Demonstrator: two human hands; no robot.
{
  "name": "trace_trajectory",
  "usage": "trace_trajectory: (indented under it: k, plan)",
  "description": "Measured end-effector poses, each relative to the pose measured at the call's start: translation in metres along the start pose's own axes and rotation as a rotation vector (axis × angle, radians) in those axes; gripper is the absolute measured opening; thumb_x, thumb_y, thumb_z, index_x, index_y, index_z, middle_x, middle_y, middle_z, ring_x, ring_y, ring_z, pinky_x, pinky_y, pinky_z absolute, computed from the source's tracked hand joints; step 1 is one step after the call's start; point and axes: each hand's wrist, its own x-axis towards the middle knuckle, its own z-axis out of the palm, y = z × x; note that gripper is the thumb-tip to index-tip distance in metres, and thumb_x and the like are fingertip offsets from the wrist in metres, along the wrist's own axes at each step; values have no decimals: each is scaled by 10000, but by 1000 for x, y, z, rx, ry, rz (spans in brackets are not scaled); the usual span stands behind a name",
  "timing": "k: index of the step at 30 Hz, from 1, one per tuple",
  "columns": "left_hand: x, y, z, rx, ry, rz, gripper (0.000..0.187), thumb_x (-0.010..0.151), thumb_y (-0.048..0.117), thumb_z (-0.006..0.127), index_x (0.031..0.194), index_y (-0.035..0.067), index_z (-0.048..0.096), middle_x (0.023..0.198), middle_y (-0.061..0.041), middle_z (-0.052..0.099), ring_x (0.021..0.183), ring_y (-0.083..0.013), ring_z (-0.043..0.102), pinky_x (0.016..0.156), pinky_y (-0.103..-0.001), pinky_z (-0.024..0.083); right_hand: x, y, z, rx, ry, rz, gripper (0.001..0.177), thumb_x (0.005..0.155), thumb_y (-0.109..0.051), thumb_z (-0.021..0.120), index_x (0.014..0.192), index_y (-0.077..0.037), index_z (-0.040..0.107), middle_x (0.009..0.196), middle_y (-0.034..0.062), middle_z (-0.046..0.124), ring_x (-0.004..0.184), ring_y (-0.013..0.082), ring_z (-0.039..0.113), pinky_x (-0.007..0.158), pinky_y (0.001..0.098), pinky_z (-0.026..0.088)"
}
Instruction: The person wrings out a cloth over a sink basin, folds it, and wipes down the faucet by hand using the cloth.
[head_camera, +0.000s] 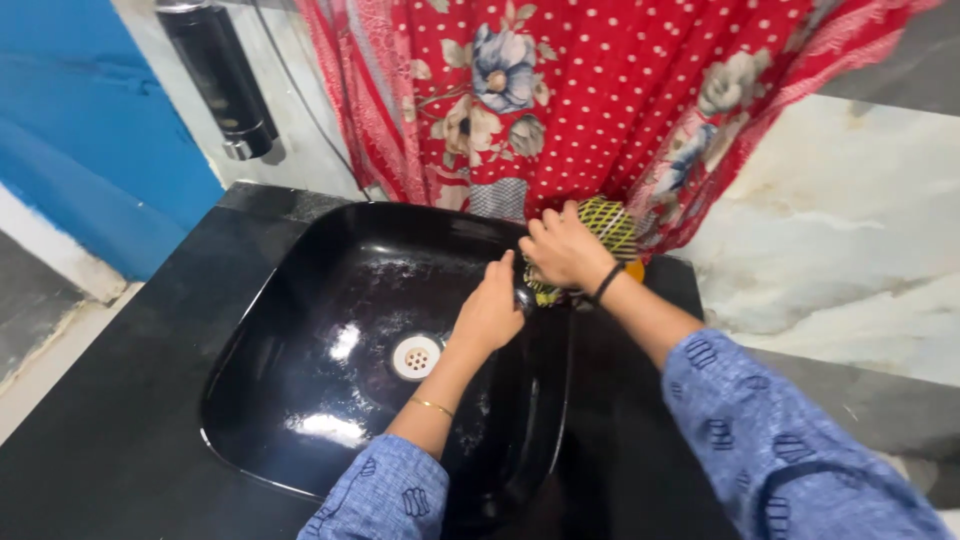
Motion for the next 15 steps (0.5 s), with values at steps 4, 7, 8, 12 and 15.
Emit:
trace_trajectory:
  k: [4, 7, 8, 12, 15]
  plan:
    - [1, 3, -3, 2, 0, 1, 848, 766, 63, 689, 1520, 0, 306, 1285, -227, 534, 1077, -430, 614, 868, -499, 528, 6, 5, 18, -43, 136, -109, 304, 770, -428, 699, 740, -136, 621, 702, 76, 566, 672, 287, 574, 608, 467, 438]
    - [2, 1, -2, 17, 19, 21, 828, 769, 48, 663, 1520, 1, 318, 1260, -215, 551, 1079, -410, 627, 858, -493, 539, 8, -1, 28, -45, 102, -64, 304, 764, -422, 685, 705, -137, 597, 653, 63, 549, 627, 275, 564, 575, 451, 425]
    - [2, 0, -1, 15, 39, 48, 832, 761, 40, 656, 1519, -3, 317, 1251, -214, 552, 1077, -403, 630, 852, -488, 543, 9, -3, 33, -50, 114, -54, 302, 778, -417, 676, 696, -136, 600, 646, 64, 559, 619, 272, 566, 572, 445, 424]
    - [1, 3, -2, 12, 41, 57, 908, 759, 29, 657, 1565, -6, 242, 1252, -207, 548, 1072, -398, 633, 852, -484, 549, 16, -12, 53, -9, 135, 122, 307, 891, -368, 630, 692, -135, 617, 654, 67, 613, 609, 264, 581, 599, 448, 431]
    - [-1, 10, -10, 17, 55, 54, 1012, 710, -8, 654, 1596, 14, 166, 1277, -213, 522, 1064, -414, 624, 836, -495, 544, 24, -22, 59, 41, 143, 326, 309, 950, -325, 606, 712, -130, 636, 683, 70, 646, 656, 256, 606, 681, 440, 449]
